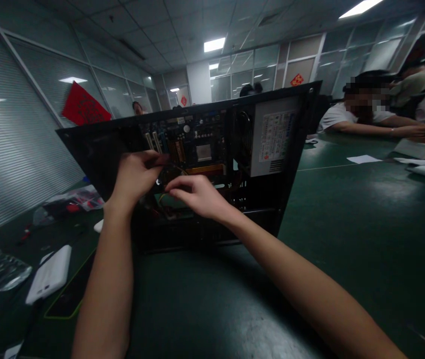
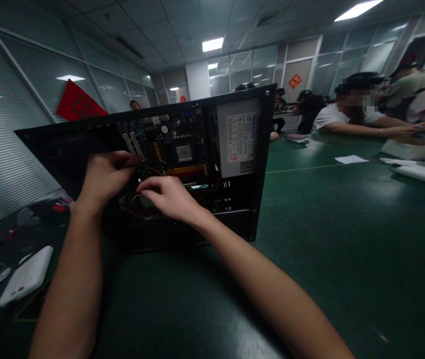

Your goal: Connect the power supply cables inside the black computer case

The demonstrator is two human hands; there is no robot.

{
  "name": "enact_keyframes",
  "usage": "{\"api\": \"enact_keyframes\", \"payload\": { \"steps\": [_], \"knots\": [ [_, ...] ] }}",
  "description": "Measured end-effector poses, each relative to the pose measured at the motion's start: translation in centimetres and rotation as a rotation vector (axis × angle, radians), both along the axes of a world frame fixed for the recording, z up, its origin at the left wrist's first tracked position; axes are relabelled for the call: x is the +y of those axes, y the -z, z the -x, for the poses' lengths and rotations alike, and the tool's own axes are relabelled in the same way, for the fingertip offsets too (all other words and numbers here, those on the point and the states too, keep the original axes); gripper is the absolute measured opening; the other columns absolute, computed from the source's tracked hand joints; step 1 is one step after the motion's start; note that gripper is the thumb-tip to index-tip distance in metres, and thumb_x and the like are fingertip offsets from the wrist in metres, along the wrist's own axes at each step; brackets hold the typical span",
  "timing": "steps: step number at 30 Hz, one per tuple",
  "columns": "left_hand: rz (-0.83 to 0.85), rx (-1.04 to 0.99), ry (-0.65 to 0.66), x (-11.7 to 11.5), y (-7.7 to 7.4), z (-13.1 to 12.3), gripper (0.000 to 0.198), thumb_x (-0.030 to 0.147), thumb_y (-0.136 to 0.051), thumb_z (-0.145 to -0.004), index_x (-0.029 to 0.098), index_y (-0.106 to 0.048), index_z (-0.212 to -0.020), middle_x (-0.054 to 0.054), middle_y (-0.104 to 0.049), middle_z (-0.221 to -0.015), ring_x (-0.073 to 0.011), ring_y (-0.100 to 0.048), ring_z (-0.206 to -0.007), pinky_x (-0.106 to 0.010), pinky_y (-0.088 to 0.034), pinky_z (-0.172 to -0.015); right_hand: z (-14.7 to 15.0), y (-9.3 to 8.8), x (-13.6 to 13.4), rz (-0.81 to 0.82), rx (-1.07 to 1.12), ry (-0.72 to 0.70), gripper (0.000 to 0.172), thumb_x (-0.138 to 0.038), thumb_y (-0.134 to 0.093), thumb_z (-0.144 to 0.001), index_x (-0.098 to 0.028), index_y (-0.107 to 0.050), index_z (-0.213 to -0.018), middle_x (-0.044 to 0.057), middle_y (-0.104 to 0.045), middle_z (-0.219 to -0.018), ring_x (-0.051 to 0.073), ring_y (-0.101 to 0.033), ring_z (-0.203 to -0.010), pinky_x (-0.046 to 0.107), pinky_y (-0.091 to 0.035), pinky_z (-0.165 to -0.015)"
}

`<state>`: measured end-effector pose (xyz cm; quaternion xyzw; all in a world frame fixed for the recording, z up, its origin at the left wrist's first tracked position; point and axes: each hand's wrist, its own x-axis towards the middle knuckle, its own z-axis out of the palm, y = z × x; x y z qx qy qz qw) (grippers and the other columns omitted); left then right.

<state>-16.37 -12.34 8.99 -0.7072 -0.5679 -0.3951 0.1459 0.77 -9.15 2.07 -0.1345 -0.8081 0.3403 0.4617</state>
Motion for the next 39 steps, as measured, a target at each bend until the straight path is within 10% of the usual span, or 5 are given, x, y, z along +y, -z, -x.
{"api": "enact_keyframes", "payload": {
  "steps": [10, 18, 25, 31, 39],
  "knots": [
    [0.102, 0.023, 0.045, -0.3, -0.2, -0.7, 0.027, 0.036, -0.06, -0.081, 0.022, -0.08, -0.091, -0.004, -0.08, -0.093, -0.0246, -0.074, -0.087, -0.029, -0.054, -0.073, 0.4, 0.2, 1.3, 0.242, 0.331, -0.026, 0.016, -0.025, -0.059, -0.093, -0.018, -0.069, -0.103, 0.004, -0.073, -0.101, 0.013, -0.069, -0.079, 0.027, -0.055, -0.078],
    [0.143, 0.05, 0.015, 0.0, -0.1, -0.4, 0.026, 0.037, -0.061, -0.08, 0.023, -0.081, -0.09, -0.003, -0.08, -0.089, -0.0246, -0.074, -0.082, -0.028, -0.054, -0.072, 0.8, 1.8, 0.3, -0.267, -0.254, 0.184, 0.021, -0.008, -0.055, -0.093, -0.015, -0.074, -0.1, 0.01, -0.076, -0.106, 0.021, -0.069, -0.101, 0.03, -0.048, -0.088],
    [0.32, 0.114, 0.049, -0.3, -0.5, 0.6, 0.027, 0.038, -0.061, -0.079, 0.025, -0.08, -0.092, -0.003, -0.08, -0.096, -0.0249, -0.074, -0.089, -0.028, -0.055, -0.076, 0.4, 2.1, -0.7, -0.304, -0.863, 0.194, 0.068, -0.066, -0.039, -0.099, -0.009, -0.077, -0.092, 0.023, -0.075, -0.096, 0.033, -0.072, -0.089, 0.037, -0.05, -0.074],
    [0.811, 0.275, 0.048, -0.1, 0.5, 1.5, 0.036, 0.051, -0.065, -0.075, 0.025, -0.079, -0.095, -0.006, -0.079, -0.102, -0.0262, -0.074, -0.09, -0.029, -0.056, -0.077, -0.6, 0.7, -1.3, -0.339, -0.928, 0.159, 0.053, -0.055, -0.053, -0.098, -0.008, -0.076, -0.103, 0.024, -0.074, -0.105, 0.033, -0.072, -0.092, 0.036, -0.052, -0.073],
    [0.922, 0.307, 0.229, 0.3, 1.1, 0.3, 0.045, 0.048, -0.065, -0.078, 0.023, -0.074, -0.114, -0.007, -0.076, -0.118, -0.025, -0.07, -0.102, -0.031, -0.053, -0.09, -2.6, -1.4, -1.5, -0.287, -0.942, 0.126, 0.042, -0.047, -0.058, -0.098, -0.011, -0.075, -0.11, 0.017, -0.075, -0.098, 0.024, -0.069, -0.078, 0.029, -0.044, -0.064]
  ]
}}
